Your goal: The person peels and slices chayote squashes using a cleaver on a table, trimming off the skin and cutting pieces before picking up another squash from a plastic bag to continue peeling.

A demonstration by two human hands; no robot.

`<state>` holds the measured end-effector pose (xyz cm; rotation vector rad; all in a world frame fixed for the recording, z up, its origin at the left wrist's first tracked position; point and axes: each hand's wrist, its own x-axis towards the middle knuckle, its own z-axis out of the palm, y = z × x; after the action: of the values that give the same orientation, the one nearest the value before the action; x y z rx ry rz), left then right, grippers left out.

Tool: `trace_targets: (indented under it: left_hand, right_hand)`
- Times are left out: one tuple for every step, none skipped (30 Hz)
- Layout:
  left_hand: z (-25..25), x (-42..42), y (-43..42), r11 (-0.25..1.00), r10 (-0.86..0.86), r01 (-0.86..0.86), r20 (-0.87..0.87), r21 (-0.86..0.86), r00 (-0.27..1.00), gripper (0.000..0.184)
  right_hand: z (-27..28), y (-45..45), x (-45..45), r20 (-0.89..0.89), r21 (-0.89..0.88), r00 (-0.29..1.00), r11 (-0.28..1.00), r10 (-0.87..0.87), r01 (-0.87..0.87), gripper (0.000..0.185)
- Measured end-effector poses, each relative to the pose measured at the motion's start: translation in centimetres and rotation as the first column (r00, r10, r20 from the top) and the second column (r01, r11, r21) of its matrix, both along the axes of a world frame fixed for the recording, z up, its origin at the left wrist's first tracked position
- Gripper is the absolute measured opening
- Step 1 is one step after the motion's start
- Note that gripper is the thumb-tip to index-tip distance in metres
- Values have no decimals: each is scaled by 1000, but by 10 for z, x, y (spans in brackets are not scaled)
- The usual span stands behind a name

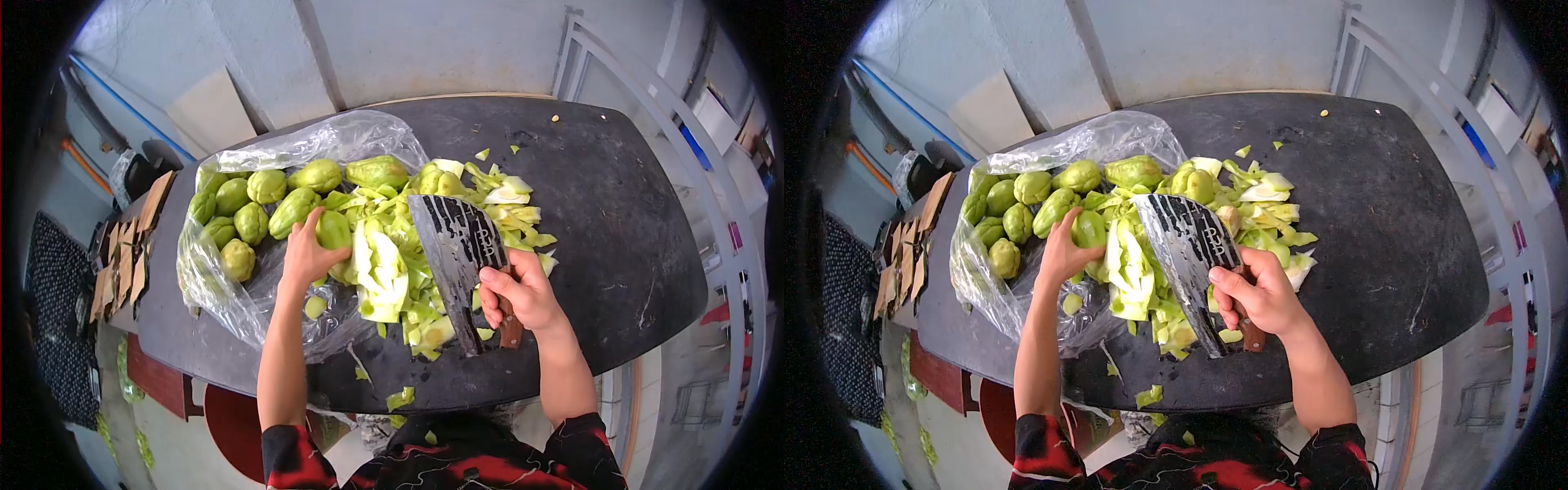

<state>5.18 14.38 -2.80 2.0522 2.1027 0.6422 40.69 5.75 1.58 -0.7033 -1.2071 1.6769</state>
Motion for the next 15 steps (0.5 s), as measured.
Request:
trace_targets:
  left_hand:
    - [0,0,2,1000,7,-7,1,0,1000,96]
    - [0,2,4,1000,8,-8,-8,-20,1000,97]
    - [2,4,5,999,6,-7,-17,-40,1000,97]
    - [4,4,5,999,-1,0,-9,-49,1000,96]
    - [8,5,5,999,3,-3,-10,-47,1000,96]
    - [14,6,6,995,17,-21,-37,-101,999,97]
    - [18,8,6,987,34,-43,-63,-154,997,97]
    - [23,10,9,987,44,-52,-59,-150,997,97]
    - [27,12,13,974,-5,-19,-103,-226,995,94]
    - [31,12,15,953,-55,10,-142,-303,988,90]
    - [31,9,18,955,-43,-1,-139,-298,989,90]
    - [34,9,19,952,-67,28,-118,-306,991,89]
    - [39,9,20,948,-94,59,-97,-312,991,87]
    - [44,7,19,900,-11,61,118,-431,993,82]
    - [44,4,18,903,-8,57,116,-426,993,82]
  right_hand:
    - [0,0,-1,1,0,1000,1000,7,-7,18]
    - [0,-1,-1,12,-1,1000,1000,0,0,18]
    - [0,-2,-2,22,-2,1000,1000,-9,9,18]
    - [2,-2,-2,34,-2,999,1000,-8,8,18]
    - [2,-3,-3,34,-1,999,1000,-5,5,18]
    - [1,-3,-3,44,-9,999,1000,-4,5,18]
    - [1,-3,-3,55,-16,998,1000,-1,2,17]
    - [1,-3,-4,59,-12,998,1000,8,-8,17]
    - [1,-3,-5,60,-5,998,1000,6,-5,17]
    - [1,-3,-6,62,1,998,1000,4,-4,17]
    - [1,-3,-7,66,7,998,1000,16,-16,17]
    - [2,-3,-7,72,17,997,1000,14,-15,16]
    - [2,-3,-6,78,29,997,1000,9,-12,16]
    - [2,-3,-6,78,38,997,999,15,-18,16]
    - [1,-3,-6,84,46,996,999,9,-13,16]
